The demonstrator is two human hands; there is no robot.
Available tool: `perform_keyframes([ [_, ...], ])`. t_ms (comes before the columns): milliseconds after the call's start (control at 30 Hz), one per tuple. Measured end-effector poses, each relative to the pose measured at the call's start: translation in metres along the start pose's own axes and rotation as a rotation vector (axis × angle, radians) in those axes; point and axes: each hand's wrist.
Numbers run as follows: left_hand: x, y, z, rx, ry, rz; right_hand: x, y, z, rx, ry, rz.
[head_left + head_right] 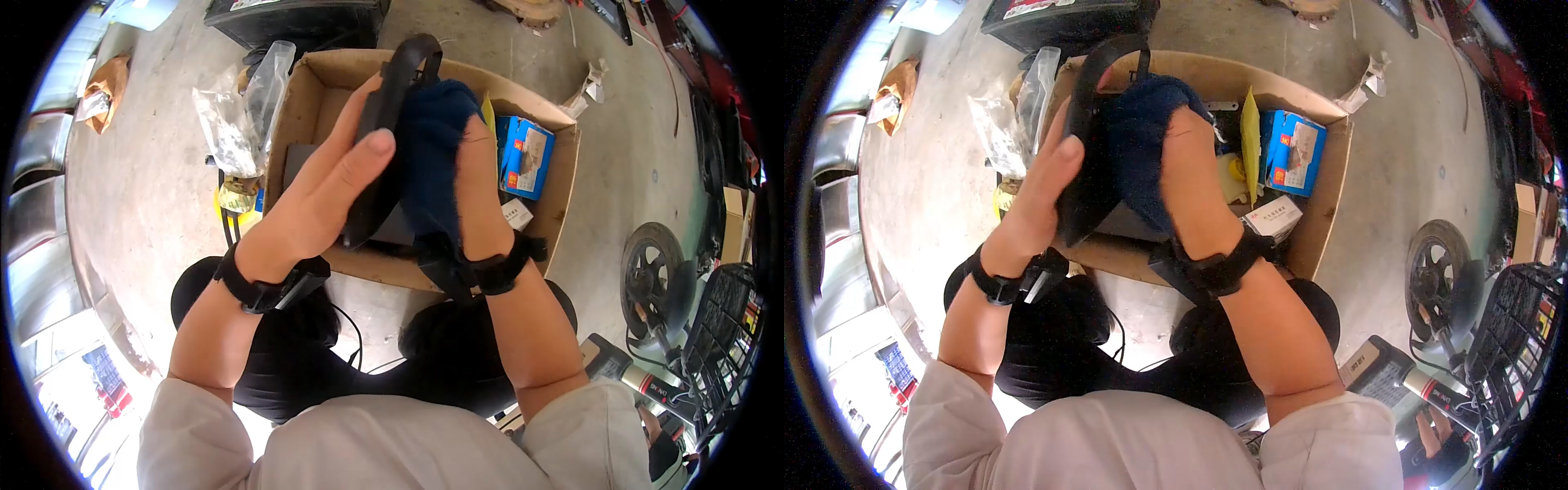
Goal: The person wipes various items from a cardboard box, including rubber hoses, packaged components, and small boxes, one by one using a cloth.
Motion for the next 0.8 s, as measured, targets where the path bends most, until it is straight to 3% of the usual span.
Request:
perform_keyframes([
  [100, 0.001, 0.001, -0.002, -0.027, 0.084, 0.172, 0.002, 0.002, -0.002, 0.073, -0.220, -0.435],
  [167, 0.001, 0.002, -0.002, -0.039, 0.168, 0.258, 0.004, 0.011, -0.008, -0.009, -0.043, 0.063],
  [233, -0.008, 0.001, -0.002, 0.035, 0.291, 0.290, 0.007, 0.016, -0.008, -0.016, 0.141, 0.258],
  [267, -0.011, 0.000, -0.001, 0.074, 0.350, 0.304, 0.012, 0.015, -0.007, 0.019, 0.241, 0.204],
  [367, -0.008, -0.005, 0.001, 0.109, 0.287, 0.395, 0.013, 0.010, -0.009, -0.100, 0.242, -0.077],
  [400, -0.010, -0.006, 0.002, 0.082, 0.352, 0.480, 0.005, 0.007, -0.009, -0.120, 0.285, -0.136],
  [500, -0.006, -0.009, -0.002, 0.155, 0.167, 0.383, 0.007, 0.015, -0.002, -0.048, 0.300, 0.005],
  [533, -0.012, -0.012, 0.009, 0.192, 0.249, 0.179, 0.009, 0.017, -0.001, 0.000, 0.283, 0.104],
  [633, -0.008, -0.012, 0.014, 0.248, 0.228, 0.130, 0.000, 0.020, -0.007, -0.007, 0.263, 0.162],
  [700, -0.009, -0.017, 0.013, 0.186, 0.302, 0.301, 0.003, 0.000, -0.001, -0.269, 0.327, 0.221],
  [767, -0.006, -0.017, 0.010, 0.080, 0.441, 0.581, 0.000, -0.009, 0.007, -0.431, 0.077, -0.202],
  [800, -0.006, -0.020, 0.008, 0.098, 0.455, 0.597, -0.002, -0.012, 0.011, -0.441, -0.213, -0.654],
])
Point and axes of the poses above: each hand's wrist, its own z-axis towards the middle knuckle, its own y-axis out of the palm, x = y × z, and after that the axes turned 10 degrees about y, right-handed
